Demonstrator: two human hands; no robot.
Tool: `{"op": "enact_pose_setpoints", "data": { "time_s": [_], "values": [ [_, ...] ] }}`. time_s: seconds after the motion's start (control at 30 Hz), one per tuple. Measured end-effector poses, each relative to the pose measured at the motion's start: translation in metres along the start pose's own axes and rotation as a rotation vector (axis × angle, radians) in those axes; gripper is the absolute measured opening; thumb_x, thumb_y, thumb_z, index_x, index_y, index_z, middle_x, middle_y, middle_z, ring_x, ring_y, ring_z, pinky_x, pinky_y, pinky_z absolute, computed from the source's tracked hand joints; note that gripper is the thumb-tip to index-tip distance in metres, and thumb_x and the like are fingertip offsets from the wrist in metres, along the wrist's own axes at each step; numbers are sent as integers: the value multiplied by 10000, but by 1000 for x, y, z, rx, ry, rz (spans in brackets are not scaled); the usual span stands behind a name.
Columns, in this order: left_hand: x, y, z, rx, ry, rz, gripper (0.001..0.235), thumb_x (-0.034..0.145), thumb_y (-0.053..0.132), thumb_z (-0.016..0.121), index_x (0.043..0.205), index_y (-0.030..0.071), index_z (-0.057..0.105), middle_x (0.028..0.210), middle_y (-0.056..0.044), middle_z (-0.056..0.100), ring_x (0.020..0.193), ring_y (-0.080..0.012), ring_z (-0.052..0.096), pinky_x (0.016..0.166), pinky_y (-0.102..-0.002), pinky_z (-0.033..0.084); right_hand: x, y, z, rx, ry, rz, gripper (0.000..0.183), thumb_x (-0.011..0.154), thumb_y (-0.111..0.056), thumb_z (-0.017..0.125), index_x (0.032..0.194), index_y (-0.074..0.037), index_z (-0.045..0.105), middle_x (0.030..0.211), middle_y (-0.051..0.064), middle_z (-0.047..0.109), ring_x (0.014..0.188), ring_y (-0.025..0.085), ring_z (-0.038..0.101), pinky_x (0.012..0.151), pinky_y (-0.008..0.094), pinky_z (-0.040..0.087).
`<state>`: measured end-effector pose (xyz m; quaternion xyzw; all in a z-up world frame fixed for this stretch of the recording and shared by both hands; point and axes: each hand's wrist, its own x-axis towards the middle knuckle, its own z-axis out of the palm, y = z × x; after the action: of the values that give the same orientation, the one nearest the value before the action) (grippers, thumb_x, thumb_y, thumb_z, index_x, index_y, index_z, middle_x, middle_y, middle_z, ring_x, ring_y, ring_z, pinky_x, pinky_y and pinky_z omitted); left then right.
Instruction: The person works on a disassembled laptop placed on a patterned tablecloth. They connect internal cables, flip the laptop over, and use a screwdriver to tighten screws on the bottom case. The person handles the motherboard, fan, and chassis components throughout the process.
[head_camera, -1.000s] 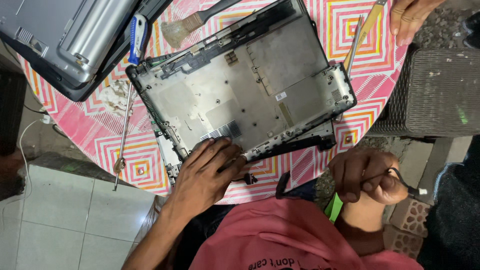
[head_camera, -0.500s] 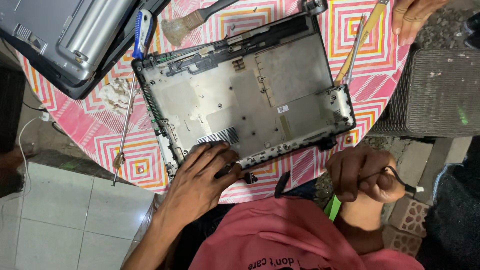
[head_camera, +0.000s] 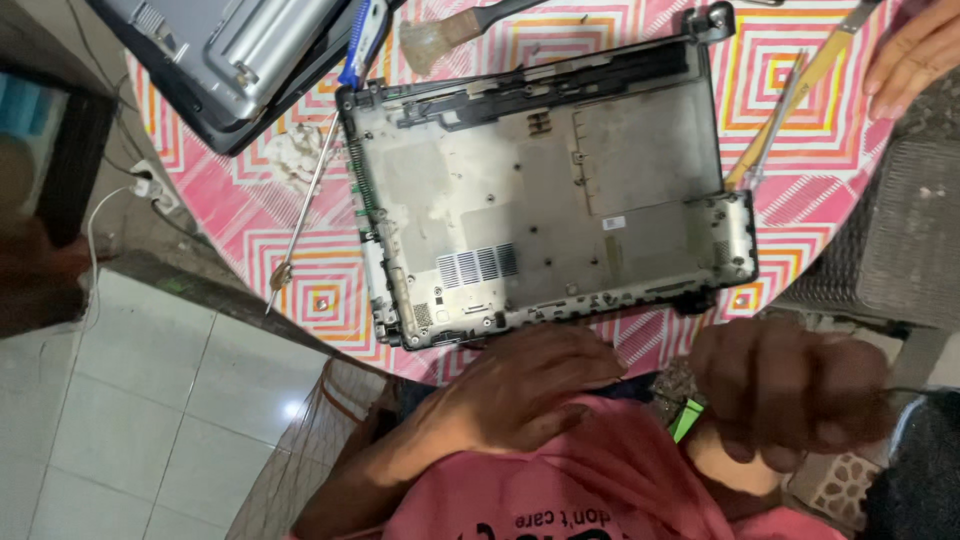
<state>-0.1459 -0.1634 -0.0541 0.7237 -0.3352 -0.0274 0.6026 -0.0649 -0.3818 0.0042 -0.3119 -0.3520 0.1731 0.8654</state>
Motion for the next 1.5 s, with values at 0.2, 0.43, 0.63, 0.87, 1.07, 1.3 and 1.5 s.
{"op": "enact_pose_setpoints", "data": {
  "time_s": [0.2,0.43,0.63,0.87,1.07,1.3,1.5],
  "values": [
    [12,14,-17,-286,15,-21,284,1090,211,401,1089,-9,580,1089,-161,653,985,-349,670,877,-439,542,-26,-7,0,-19,417,-134,148,943,-217,727,812,-247,665,812,-207,689,551,-98,562,584,150,281],
    [11,14,9,-605,41,-461,755,928,246,647,1539,128,218,1299,-206,608,1134,-275,664,965,-356,572,-13,3,-3,116,200,-178,36,1010,-183,706,997,-155,687,779,-88,748,364,-13,631,424,198,353],
    [8,-12,31,-1228,521,-431,887,904,105,697,1595,211,151,1357,-295,543,1008,-356,685,862,-519,603,-1,8,-6,163,-225,50,273,1146,-274,570,913,-151,640,768,-2,788,499,159,789,437,284,513],
    [21,-15,18,-1225,654,-345,387,1002,104,644,1332,31,454,1174,-264,653,895,-294,721,717,-334,609,1,7,2,-109,-208,81,290,1025,-268,528,754,-174,486,590,-70,705,356,103,655,390,265,413],
    [30,-2,47,-1108,563,-436,336,996,112,636,1287,14,499,1054,-184,701,883,-226,690,813,-343,596,-65,-38,-45,-583,-163,129,419,1166,-471,450,861,-235,615,869,-4,722,466,100,741,415,228,552],
    [5,2,-21,-415,588,-294,248,969,17,608,1199,31,517,994,-120,695,856,-248,771,729,-331,657,-111,-62,-54,-1077,464,591,245,1091,54,362,855,74,424,838,220,555,632,221,472,631,299,412],
    [-17,4,-79,-370,797,-331,237,942,46,668,1129,11,527,1013,-144,699,906,-213,716,849,-325,598,-57,-32,-39,-1415,90,937,262,868,-171,690,1100,-52,721,1020,46,773,850,125,709,740,291,534]
  ]
}}
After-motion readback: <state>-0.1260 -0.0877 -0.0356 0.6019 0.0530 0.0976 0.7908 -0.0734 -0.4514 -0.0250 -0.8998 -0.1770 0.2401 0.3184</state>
